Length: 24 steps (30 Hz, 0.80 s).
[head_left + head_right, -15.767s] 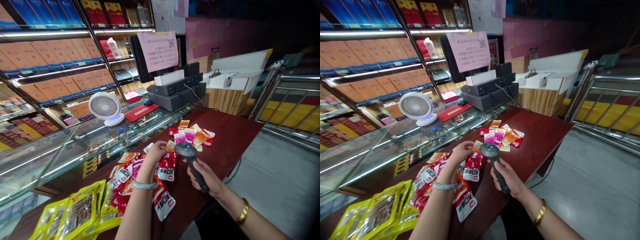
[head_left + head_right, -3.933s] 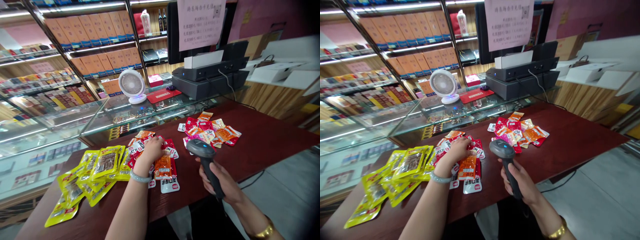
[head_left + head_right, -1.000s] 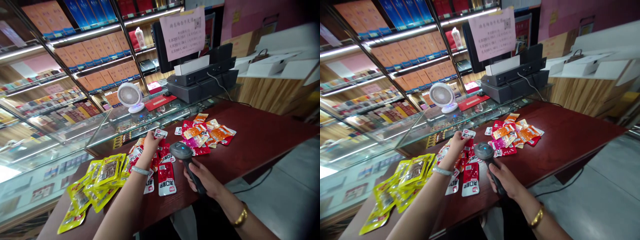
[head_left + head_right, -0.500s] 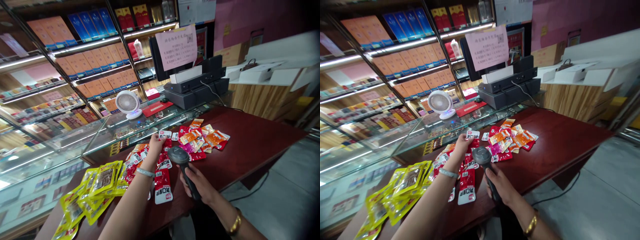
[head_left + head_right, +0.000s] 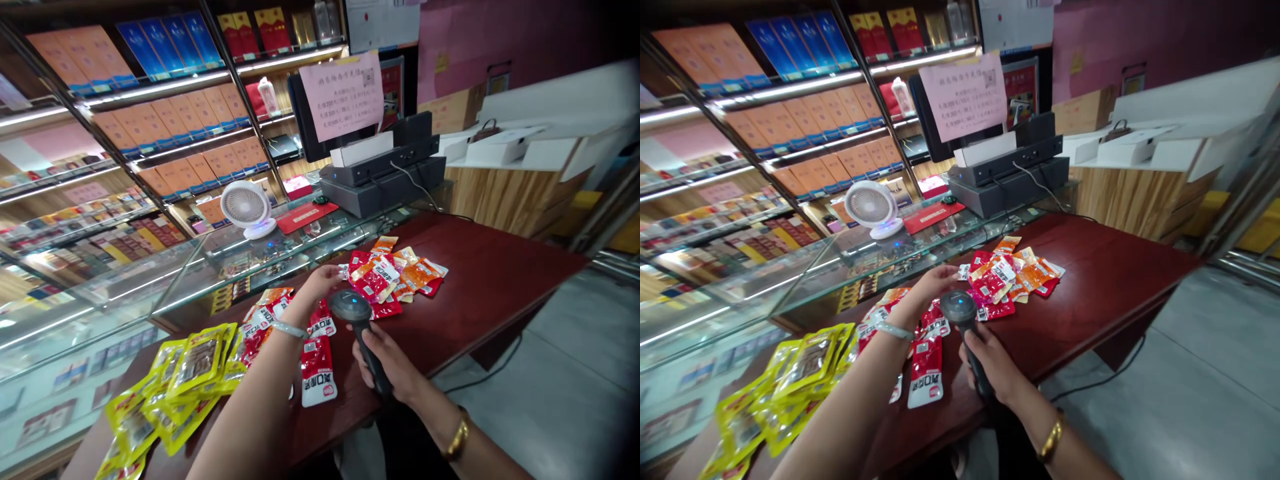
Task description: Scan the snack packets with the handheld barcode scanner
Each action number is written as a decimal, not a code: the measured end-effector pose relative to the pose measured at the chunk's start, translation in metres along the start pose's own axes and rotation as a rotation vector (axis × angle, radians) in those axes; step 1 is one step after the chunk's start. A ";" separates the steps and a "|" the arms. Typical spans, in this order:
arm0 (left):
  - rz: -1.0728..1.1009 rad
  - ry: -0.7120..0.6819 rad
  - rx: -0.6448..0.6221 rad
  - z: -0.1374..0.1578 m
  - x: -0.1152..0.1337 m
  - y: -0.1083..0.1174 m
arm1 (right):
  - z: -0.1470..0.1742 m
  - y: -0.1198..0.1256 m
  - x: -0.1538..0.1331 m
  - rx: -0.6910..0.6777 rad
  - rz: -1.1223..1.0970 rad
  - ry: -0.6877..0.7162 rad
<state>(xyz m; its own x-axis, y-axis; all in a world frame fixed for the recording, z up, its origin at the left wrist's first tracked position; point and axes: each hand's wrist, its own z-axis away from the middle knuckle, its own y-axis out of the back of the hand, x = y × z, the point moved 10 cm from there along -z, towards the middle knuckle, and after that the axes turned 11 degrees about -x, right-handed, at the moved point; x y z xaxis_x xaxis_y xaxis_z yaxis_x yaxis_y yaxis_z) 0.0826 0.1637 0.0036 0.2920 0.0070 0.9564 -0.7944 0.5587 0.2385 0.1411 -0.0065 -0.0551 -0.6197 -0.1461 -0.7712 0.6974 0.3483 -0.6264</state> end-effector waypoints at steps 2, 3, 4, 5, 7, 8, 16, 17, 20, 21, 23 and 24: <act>-0.291 0.012 0.058 0.020 -0.006 0.026 | 0.000 -0.003 0.001 -0.024 0.009 -0.031; -0.455 0.029 0.100 0.030 -0.008 0.038 | 0.000 -0.003 0.001 -0.023 0.001 -0.041; -0.622 0.057 0.141 0.039 -0.011 0.049 | 0.000 -0.003 0.002 -0.023 -0.006 -0.053; -0.780 0.096 0.174 0.047 -0.013 0.058 | 0.001 -0.003 0.002 -0.016 -0.011 -0.060; -1.025 0.193 0.191 0.057 -0.021 0.067 | 0.002 -0.002 0.002 -0.007 -0.011 -0.063; -1.092 0.242 0.187 0.059 -0.026 0.070 | 0.002 -0.001 0.002 -0.004 -0.008 -0.061; -1.017 0.218 0.257 0.052 -0.030 0.071 | 0.003 0.001 0.005 0.013 -0.012 -0.070; -0.955 0.187 0.283 0.052 -0.028 0.071 | 0.002 0.001 0.005 0.012 -0.015 -0.072; -0.668 0.097 0.326 0.050 -0.028 0.071 | 0.001 0.000 0.006 0.001 -0.026 -0.073; -0.558 0.073 0.317 0.048 -0.030 0.069 | 0.001 0.000 0.006 -0.002 -0.029 -0.073; -0.365 0.028 0.260 0.043 -0.032 0.061 | 0.000 0.001 0.006 -0.004 -0.026 -0.065; -0.298 0.007 0.223 0.041 -0.032 0.056 | 0.000 0.001 0.006 -0.006 -0.023 -0.059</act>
<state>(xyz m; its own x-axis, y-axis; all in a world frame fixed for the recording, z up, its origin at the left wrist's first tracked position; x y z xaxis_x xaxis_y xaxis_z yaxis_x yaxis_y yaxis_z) 0.0072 0.1606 -0.0070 0.5311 -0.1222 0.8385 -0.7702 0.3430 0.5378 0.1379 -0.0074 -0.0601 -0.6129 -0.2078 -0.7623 0.6812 0.3500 -0.6431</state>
